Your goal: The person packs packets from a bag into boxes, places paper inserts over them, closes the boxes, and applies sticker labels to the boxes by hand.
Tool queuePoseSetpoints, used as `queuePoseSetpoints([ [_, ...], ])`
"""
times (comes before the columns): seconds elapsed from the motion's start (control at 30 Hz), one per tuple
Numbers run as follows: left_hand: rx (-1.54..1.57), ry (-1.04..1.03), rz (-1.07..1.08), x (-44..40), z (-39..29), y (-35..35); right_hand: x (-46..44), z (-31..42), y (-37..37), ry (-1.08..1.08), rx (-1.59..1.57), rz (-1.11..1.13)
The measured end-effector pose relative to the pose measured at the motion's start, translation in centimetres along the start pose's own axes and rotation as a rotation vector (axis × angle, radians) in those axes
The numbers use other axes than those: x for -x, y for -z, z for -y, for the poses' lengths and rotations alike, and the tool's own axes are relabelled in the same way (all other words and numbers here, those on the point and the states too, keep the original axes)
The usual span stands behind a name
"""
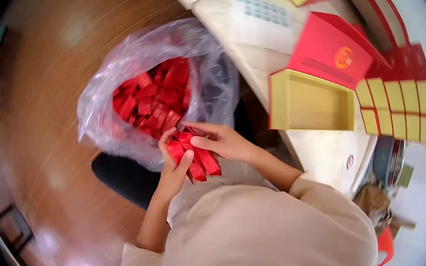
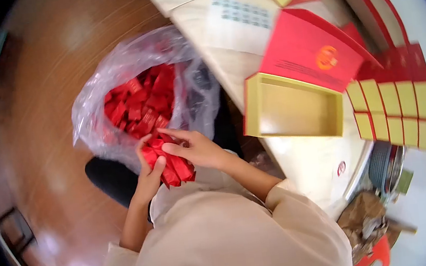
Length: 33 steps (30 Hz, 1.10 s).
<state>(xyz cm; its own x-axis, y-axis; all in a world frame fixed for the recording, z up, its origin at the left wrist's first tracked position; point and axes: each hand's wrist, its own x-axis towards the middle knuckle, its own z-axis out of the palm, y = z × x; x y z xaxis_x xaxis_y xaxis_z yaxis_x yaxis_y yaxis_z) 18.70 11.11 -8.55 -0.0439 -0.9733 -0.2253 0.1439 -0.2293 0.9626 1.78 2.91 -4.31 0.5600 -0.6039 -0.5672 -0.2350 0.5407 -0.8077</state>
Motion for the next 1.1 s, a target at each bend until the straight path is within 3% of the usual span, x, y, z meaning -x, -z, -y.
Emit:
queuePoseSetpoints([
  [0.07,0.074,-0.137,0.122,-2.2,-5.6,-2.4,3.3,3.8,1.5,0.402,0.284,-0.181],
  [0.13,0.144,-0.278,0.264,-4.6,-9.4,-5.8,6.8,6.9,3.5,0.614,0.301,-0.347],
  [0.23,-0.037,-0.571,0.339,-9.0,-13.1,-12.0,10.7,9.2,7.6,0.738,0.272,-0.586],
  [0.27,-0.099,-0.579,0.358,-10.1,-14.0,-13.8,11.4,9.7,8.4,0.814,0.211,-0.66],
  [0.37,-0.148,-0.555,0.368,-12.3,-13.0,-17.5,11.5,8.0,12.1,0.763,0.055,-0.776],
  [0.43,-0.477,-0.679,0.183,-13.2,-11.2,-18.6,10.9,6.4,13.5,0.708,0.088,-0.787],
  [0.53,-0.657,-0.63,0.169,-12.8,-10.6,-18.0,10.0,4.5,14.1,0.621,0.076,-0.789],
  [0.73,-0.68,-0.626,0.163,-12.9,-10.7,-17.3,10.0,4.3,14.5,0.594,0.083,-0.639],
  [1.1,-0.646,-0.618,0.135,-13.9,-10.7,-17.6,9.5,4.4,14.7,0.545,0.136,-0.635],
])
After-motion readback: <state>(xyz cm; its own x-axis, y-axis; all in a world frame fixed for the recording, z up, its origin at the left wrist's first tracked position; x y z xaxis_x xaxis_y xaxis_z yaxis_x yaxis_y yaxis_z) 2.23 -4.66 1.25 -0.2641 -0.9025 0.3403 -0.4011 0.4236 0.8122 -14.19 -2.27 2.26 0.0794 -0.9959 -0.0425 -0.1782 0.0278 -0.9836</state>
